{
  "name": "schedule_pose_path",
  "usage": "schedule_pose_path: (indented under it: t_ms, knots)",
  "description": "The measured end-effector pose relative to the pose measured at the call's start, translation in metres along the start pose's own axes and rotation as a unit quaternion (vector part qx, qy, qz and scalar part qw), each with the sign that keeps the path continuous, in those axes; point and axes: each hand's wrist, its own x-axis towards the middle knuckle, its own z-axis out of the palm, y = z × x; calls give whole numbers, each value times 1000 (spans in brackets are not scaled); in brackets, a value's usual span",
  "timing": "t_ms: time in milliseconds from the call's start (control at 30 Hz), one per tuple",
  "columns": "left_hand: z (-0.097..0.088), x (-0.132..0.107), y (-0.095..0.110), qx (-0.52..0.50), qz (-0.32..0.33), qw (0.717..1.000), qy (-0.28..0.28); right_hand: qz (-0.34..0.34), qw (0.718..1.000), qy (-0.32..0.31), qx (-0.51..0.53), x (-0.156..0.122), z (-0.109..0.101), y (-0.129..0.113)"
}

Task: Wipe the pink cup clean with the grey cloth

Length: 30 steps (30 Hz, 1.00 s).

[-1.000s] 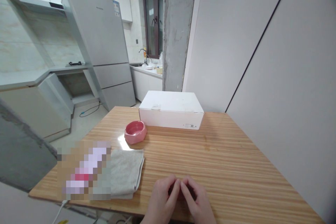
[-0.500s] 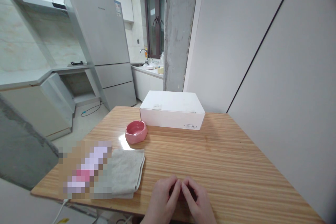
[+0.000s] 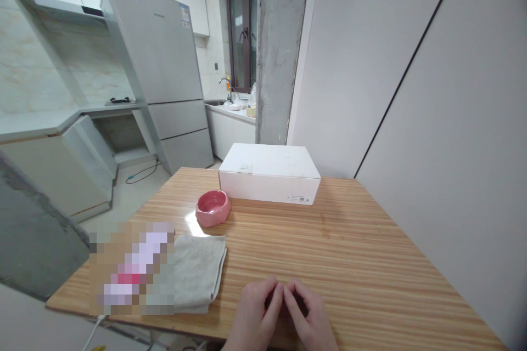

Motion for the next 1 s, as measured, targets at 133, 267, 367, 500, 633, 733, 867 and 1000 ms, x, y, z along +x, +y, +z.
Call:
schedule_pose_path:
  t_ms: [133, 267, 367, 500, 633, 733, 867, 1000]
  knots:
    - [-1, -1, 0, -3, -2, 1000, -7, 2, 1000, 3, -4, -2, 1, 2]
    - [-1, 0, -3, -19, -3, 1000, -12, -3, 1000, 15, -5, -2, 0, 1]
    - [0, 0, 1, -41, -18, 999, -13, -3, 1000, 19, -11, -2, 0, -1]
    - [-22, 0, 22, -47, -37, 998, -23, -1, 1000, 20, 6, -3, 2, -1]
    - [-89, 28, 29, -9, 32, 993, 113, 34, 998, 35, 37, -4, 7, -2]
    - [-141, 69, -1, 43, 29, 970, 238, 28, 998, 38, 33, -4, 7, -3]
    - [-173, 109, -65, 111, -72, 965, 225, 24, 999, 40, 28, -3, 5, -4]
    - [-172, 116, -102, 83, -89, 973, 196, 25, 998, 37, 32, -3, 6, -2]
